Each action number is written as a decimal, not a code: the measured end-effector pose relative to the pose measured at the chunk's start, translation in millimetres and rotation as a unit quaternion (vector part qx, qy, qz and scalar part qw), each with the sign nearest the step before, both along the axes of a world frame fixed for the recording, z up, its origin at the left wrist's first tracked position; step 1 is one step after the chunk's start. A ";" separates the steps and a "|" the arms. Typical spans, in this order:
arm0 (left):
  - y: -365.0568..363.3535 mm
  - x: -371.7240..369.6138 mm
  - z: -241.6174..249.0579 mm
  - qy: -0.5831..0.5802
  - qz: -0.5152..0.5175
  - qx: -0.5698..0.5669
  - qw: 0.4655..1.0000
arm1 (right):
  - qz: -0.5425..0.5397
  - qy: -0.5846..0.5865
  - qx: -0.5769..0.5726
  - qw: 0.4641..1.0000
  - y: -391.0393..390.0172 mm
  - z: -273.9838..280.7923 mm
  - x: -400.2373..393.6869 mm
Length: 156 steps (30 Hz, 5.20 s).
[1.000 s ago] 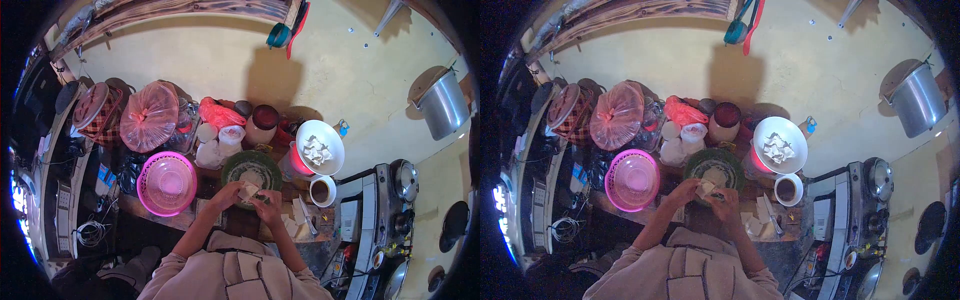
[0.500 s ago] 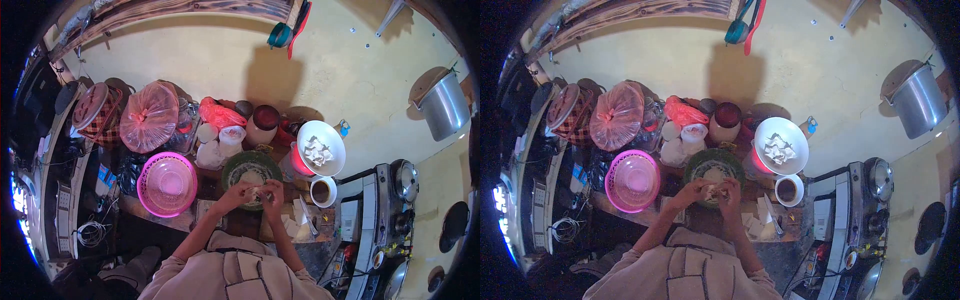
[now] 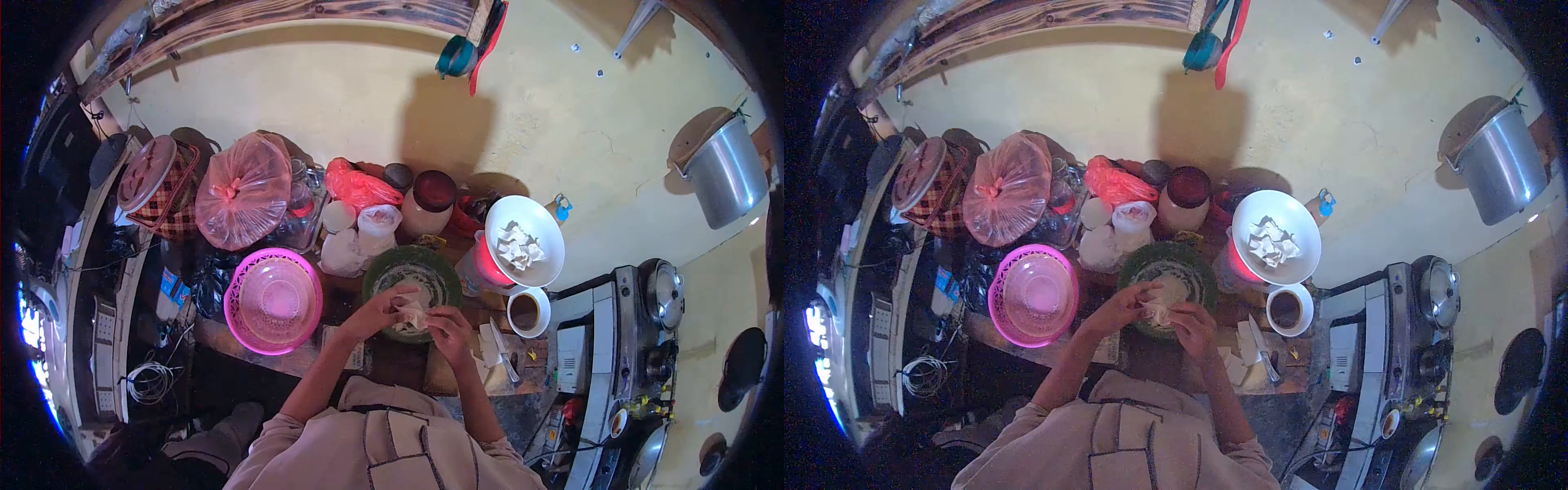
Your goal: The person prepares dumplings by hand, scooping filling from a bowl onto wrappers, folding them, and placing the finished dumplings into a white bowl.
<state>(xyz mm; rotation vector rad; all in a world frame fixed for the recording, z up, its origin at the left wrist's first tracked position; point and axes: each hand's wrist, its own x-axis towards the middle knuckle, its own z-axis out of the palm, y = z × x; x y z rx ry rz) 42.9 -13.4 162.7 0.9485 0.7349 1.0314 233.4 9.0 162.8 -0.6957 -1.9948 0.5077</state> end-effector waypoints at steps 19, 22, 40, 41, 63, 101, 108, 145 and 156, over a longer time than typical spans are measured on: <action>-13.3 38.7 -12.9 -0.214 0.162 -0.105 0.957 | -0.061 0.182 -0.162 0.968 -18.4 -0.2 -19.9; -13.6 43.6 -2.5 -0.159 0.198 -0.066 0.965 | -0.046 0.287 -0.266 0.919 -21.9 8.5 -26.2; -9.3 41.3 5.0 0.099 0.284 0.225 0.927 | -0.083 0.212 -0.284 0.932 -20.5 -3.8 -14.0; -9.2 39.9 7.5 0.108 0.274 0.238 0.925 | -0.083 0.209 -0.284 0.932 -19.5 -2.0 -14.0; -17.6 47.5 12.2 0.152 0.292 0.142 0.934 | -0.035 0.264 -0.404 0.875 -19.2 36.9 -16.8; -22.7 60.8 13.3 -0.001 0.308 0.113 0.945 | -0.028 0.223 -0.357 0.907 -18.9 40.6 -9.5; -22.9 63.5 -0.7 -0.099 0.302 0.030 0.948 | -0.067 0.176 -0.316 0.930 -20.2 41.7 -9.8; -85.6 -4.1 -51.7 0.134 0.411 0.029 0.901 | -0.398 -0.426 -0.097 0.807 202.8 100.3 105.6; -83.3 -6.6 -59.8 0.123 0.412 0.015 0.903 | -0.344 -0.061 -0.079 0.934 95.3 163.9 138.1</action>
